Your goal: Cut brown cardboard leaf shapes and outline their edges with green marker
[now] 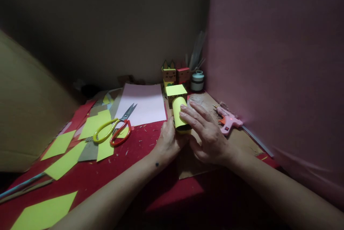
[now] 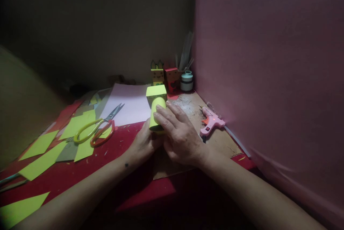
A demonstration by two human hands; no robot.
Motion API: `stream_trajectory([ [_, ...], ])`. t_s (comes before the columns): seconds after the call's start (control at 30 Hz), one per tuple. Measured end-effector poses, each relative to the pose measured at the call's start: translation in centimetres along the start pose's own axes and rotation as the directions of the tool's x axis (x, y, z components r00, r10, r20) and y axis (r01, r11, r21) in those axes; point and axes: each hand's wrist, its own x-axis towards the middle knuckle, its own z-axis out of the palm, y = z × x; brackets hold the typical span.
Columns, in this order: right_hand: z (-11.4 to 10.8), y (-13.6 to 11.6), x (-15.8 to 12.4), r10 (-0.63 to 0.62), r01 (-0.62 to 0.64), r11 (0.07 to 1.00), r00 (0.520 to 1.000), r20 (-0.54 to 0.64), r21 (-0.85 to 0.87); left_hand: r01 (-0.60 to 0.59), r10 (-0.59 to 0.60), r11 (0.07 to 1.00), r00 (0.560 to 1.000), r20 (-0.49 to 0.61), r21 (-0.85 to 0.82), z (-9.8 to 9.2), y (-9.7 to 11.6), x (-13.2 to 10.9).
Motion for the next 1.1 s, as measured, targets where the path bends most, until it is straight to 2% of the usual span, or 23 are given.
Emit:
stream_trajectory([
  [0.37,0.0,-0.2,-0.1,0.036,-0.036,0.999,0.999,-0.019,-0.029,-0.029,0.029,0.999,0.999,0.028,0.017,-0.2,-0.1,0.2],
  [0.67,0.2,-0.6,0.3,0.075,-0.074,0.997,0.995,-0.067,0.012,0.003,-0.005,0.998,0.999,0.039,0.057,-0.5,0.1,0.1],
  [0.9,0.2,-0.5,0.3,0.051,-0.05,0.999,0.996,-0.074,0.02,0.033,-0.031,0.999,0.998,0.046,-0.029,-0.8,0.2,0.3],
  [1.1,-0.3,-0.7,0.3,0.073,-0.071,0.997,0.996,-0.047,0.043,0.069,-0.059,0.992,0.994,0.09,-0.109,-1.7,1.7,-0.1],
])
